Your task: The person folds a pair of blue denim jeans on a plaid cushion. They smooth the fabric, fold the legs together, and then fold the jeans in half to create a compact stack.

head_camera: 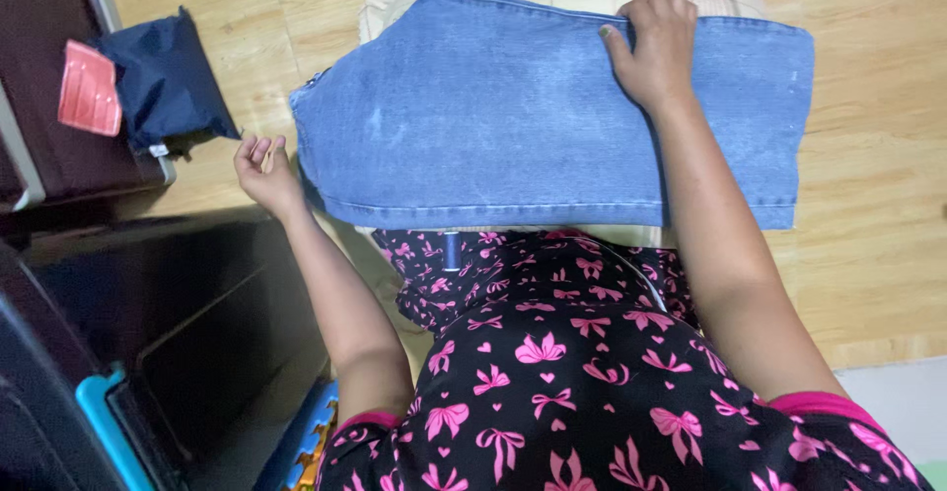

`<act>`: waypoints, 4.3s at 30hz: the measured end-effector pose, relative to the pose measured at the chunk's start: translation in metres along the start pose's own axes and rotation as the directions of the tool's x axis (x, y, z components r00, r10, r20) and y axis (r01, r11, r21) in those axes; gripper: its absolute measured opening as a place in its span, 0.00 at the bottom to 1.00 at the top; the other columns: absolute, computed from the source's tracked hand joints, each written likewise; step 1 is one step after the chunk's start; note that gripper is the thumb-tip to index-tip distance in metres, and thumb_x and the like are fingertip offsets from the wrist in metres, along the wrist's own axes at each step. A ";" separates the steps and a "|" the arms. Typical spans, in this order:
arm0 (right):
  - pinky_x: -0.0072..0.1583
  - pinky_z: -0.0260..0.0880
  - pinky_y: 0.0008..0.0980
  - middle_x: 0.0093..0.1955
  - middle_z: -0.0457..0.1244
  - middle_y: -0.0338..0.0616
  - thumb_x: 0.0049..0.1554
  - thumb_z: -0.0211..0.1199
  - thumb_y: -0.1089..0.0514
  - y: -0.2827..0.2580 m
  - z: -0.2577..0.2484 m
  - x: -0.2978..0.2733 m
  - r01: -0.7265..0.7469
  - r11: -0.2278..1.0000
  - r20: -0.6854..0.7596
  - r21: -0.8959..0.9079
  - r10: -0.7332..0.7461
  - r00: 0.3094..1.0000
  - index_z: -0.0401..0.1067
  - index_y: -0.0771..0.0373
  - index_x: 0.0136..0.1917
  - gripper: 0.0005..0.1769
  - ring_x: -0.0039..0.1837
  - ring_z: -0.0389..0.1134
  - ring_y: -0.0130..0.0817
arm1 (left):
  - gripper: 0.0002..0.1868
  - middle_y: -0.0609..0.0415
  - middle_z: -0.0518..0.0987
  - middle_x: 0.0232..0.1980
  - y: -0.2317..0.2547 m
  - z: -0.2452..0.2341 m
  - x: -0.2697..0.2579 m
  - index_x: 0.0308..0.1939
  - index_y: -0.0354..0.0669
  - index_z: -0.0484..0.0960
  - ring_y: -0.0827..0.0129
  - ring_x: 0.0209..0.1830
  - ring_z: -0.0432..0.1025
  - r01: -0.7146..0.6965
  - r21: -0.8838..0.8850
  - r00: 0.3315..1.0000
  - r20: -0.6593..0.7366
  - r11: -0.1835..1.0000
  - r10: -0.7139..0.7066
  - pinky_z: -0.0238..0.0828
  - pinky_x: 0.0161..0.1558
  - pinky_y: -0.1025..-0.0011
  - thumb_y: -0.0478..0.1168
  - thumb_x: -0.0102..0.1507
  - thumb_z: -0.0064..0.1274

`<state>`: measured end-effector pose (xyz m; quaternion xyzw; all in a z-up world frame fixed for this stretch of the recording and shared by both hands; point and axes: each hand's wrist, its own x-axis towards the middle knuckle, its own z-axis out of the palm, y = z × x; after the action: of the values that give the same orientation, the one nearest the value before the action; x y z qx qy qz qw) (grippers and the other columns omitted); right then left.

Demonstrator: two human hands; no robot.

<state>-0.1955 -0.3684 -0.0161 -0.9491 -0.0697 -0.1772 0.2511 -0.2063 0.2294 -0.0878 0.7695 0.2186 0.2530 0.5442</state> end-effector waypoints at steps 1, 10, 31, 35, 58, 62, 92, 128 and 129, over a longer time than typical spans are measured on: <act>0.64 0.56 0.47 0.55 0.63 0.50 0.61 0.71 0.55 0.000 -0.001 0.000 -0.001 1.000 -0.002 -0.001 0.001 1.000 0.75 0.65 0.50 0.11 0.63 0.60 0.50 | 0.23 0.47 0.77 0.54 -0.001 0.003 0.000 0.56 0.32 0.74 0.66 0.51 0.75 0.011 -0.004 1.000 -0.006 1.000 -0.011 0.82 0.55 0.66 0.20 0.59 0.61; 0.63 0.56 0.46 0.54 0.63 0.50 0.61 0.71 0.55 -0.002 -0.002 0.000 -0.006 1.000 -0.004 0.005 0.006 1.000 0.75 0.66 0.50 0.11 0.62 0.60 0.50 | 0.21 0.48 0.78 0.56 -0.009 0.010 0.005 0.54 0.33 0.76 0.66 0.51 0.76 -0.045 0.050 0.999 -0.005 0.998 0.046 0.83 0.53 0.65 0.21 0.59 0.62; 0.66 0.56 0.44 0.56 0.63 0.47 0.63 0.71 0.56 -0.001 -0.001 -0.002 -0.003 1.000 0.003 -0.002 0.003 1.000 0.76 0.66 0.52 0.10 0.62 0.59 0.47 | 0.20 0.44 0.74 0.56 -0.003 0.018 0.005 0.56 0.29 0.76 0.62 0.60 0.73 -0.032 -0.021 0.991 0.125 0.999 0.035 0.76 0.61 0.64 0.15 0.62 0.43; 0.66 0.56 0.44 0.56 0.63 0.47 0.63 0.71 0.56 -0.001 -0.002 -0.002 -0.002 1.000 0.003 -0.003 0.002 1.000 0.76 0.66 0.51 0.10 0.62 0.59 0.47 | 0.25 0.43 0.72 0.61 0.001 0.012 0.006 0.60 0.30 0.71 0.61 0.63 0.72 0.150 -0.273 0.983 0.143 0.950 -0.114 0.75 0.61 0.63 0.16 0.61 0.35; 0.65 0.57 0.44 0.55 0.63 0.47 0.63 0.71 0.56 0.001 0.001 -0.003 -0.025 1.000 0.018 -0.011 0.025 1.000 0.77 0.66 0.52 0.10 0.62 0.59 0.47 | 0.32 0.46 0.81 0.62 -0.034 -0.045 -0.045 0.64 0.40 0.76 0.56 0.63 0.74 0.856 -0.229 0.514 0.481 0.464 -0.710 0.67 0.69 0.49 0.60 0.65 0.51; 0.66 0.57 0.44 0.56 0.63 0.46 0.63 0.71 0.57 0.002 0.001 -0.004 -0.007 1.000 0.010 -0.019 0.007 1.000 0.77 0.66 0.52 0.10 0.63 0.59 0.46 | 0.34 0.42 0.75 0.67 -0.049 -0.041 -0.064 0.66 0.37 0.74 0.49 0.69 0.67 0.638 -0.769 0.499 0.376 0.037 -0.781 0.59 0.71 0.43 0.57 0.63 0.56; 0.73 0.61 0.47 0.68 0.64 0.55 0.62 0.59 0.61 -0.068 -0.100 -0.074 -0.260 0.941 0.052 0.216 0.255 0.965 0.68 0.63 0.69 0.21 0.71 0.63 0.53 | 0.34 0.39 0.63 0.79 -0.032 -0.014 -0.078 0.77 0.36 0.60 0.45 0.81 0.57 0.588 -0.773 0.788 0.480 0.240 -0.385 0.53 0.79 0.45 0.54 0.73 0.37; 0.56 0.72 0.29 0.57 0.69 0.48 0.61 0.65 0.69 0.070 -0.161 -0.194 -0.765 0.348 0.336 0.542 0.744 0.577 0.67 0.71 0.64 0.19 0.54 0.70 0.29 | 0.43 0.56 0.69 0.80 0.359 0.141 -0.253 0.76 0.52 0.69 0.67 0.82 0.64 0.031 -0.395 0.186 0.905 0.918 0.383 0.57 0.83 0.73 0.21 0.56 0.41; 0.57 0.72 0.28 0.58 0.69 0.48 0.61 0.64 0.69 0.073 -0.159 -0.200 -0.740 0.325 0.348 0.589 0.725 0.595 0.67 0.70 0.65 0.19 0.55 0.71 0.30 | 0.35 0.55 0.70 0.78 0.362 0.151 -0.271 0.76 0.51 0.69 0.69 0.79 0.66 0.111 -0.400 0.147 0.912 0.910 0.383 0.59 0.80 0.73 0.26 0.63 0.47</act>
<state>-0.4131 -0.5197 0.0062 -0.7133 0.3026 0.0043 0.6322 -0.2996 -0.1593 0.1722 0.6437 -0.3112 -0.2197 0.6638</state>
